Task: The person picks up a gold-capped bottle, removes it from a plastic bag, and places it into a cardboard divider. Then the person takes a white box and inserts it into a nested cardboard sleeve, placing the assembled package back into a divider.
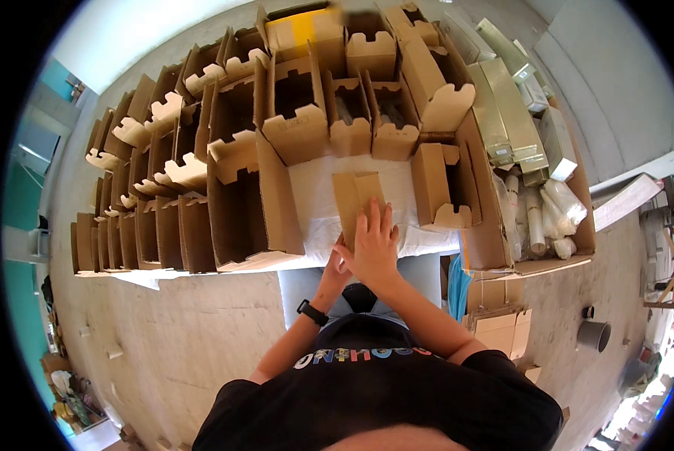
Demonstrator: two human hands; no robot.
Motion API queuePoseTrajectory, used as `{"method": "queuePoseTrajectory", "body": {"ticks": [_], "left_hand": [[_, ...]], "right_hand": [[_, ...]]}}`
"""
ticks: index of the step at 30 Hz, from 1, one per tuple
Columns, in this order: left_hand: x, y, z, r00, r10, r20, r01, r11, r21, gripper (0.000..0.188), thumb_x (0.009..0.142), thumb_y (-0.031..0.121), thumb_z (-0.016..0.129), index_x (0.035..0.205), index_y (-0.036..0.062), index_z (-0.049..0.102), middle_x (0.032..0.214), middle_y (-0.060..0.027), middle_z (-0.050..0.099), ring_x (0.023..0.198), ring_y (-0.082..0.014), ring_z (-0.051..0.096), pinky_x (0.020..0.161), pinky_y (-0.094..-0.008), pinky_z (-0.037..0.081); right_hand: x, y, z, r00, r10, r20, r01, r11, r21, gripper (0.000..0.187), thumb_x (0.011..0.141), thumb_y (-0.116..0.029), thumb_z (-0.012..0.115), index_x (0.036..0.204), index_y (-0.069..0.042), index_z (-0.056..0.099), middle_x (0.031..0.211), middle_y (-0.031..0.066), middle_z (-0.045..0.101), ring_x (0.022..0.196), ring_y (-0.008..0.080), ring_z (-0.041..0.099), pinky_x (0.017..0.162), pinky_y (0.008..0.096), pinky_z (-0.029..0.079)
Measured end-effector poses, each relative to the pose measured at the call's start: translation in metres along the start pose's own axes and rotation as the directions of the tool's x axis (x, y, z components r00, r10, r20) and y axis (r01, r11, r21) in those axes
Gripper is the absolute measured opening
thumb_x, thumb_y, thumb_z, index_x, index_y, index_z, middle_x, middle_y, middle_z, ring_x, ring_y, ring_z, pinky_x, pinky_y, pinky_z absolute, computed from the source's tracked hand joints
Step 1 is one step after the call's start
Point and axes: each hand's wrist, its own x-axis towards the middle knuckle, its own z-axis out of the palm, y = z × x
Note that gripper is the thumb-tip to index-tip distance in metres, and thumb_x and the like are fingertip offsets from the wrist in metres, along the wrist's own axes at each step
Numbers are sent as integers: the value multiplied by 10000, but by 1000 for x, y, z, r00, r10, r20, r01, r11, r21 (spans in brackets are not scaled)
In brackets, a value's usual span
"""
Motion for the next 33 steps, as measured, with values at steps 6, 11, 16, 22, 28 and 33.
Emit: {"method": "queuePoseTrajectory", "body": {"ticks": [6, 11, 16, 22, 28, 33], "left_hand": [[-3, -34, -35, 984, 147, -98, -111, 945, 308, 712, 775, 91, 740, 1402, 68, 402, 1386, -94, 453, 1270, -226, 443, 1033, -373, 390], [14, -26, -52, 965, 221, -143, -120, 854, 505, 563, 750, 107, 745, 1262, 37, 520, 1231, -126, 566, 1129, -251, 534, 937, -361, 451], [11, -29, -57, 940, 340, -23, -249, 731, 635, 521, 727, 103, 718, 1216, 33, 553, 1247, -146, 558, 1168, -330, 513, 1001, -386, 409], [11, -27, -61, 954, 298, -33, -230, 795, 561, 469, 752, 76, 687, 1203, 33, 564, 1246, -144, 561, 1158, -327, 532, 989, -382, 425], [11, -21, -60, 967, 253, -29, -199, 822, 533, 430, 771, 44, 665, 1191, 43, 575, 1249, -134, 567, 1163, -309, 537, 976, -366, 440], [11, -25, -64, 961, 276, -21, -214, 790, 574, 435, 789, 28, 662, 1213, 69, 574, 1267, -103, 561, 1167, -265, 538, 934, -341, 462]], "right_hand": [[-1, 4, 8, 1000, 4, 31, -3, 1000, -20, 788, 680, -320, 745, 1333, -17, 426, 1456, 226, 291, 1334, 469, 267, 934, 576, 385], [-4, 4, 12, 999, -20, -31, 19, 999, -27, 774, 667, -310, 737, 1336, -53, 444, 1458, 215, 293, 1332, 465, 267, 927, 585, 373], [-2, 7, 7, 1000, -24, -12, 24, 999, 21, 743, 665, -274, 728, 1332, -86, 458, 1459, 182, 307, 1335, 436, 279, 924, 582, 366], [7, 12, 2, 996, -69, -56, 73, 994, 82, 721, 641, -245, 735, 1295, -87, 476, 1436, 172, 342, 1331, 404, 301, 934, 564, 370], [15, 19, -4, 995, 13, -100, -5, 997, 80, 702, 637, -231, 727, 1281, -94, 483, 1413, 167, 378, 1314, 403, 333, 940, 555, 380], [19, 42, -24, 978, 62, -200, -53, 997, 54, 693, 650, -249, 727, 1282, -107, 481, 1428, 146, 357, 1314, 408, 327, 941, 568, 378]]}}
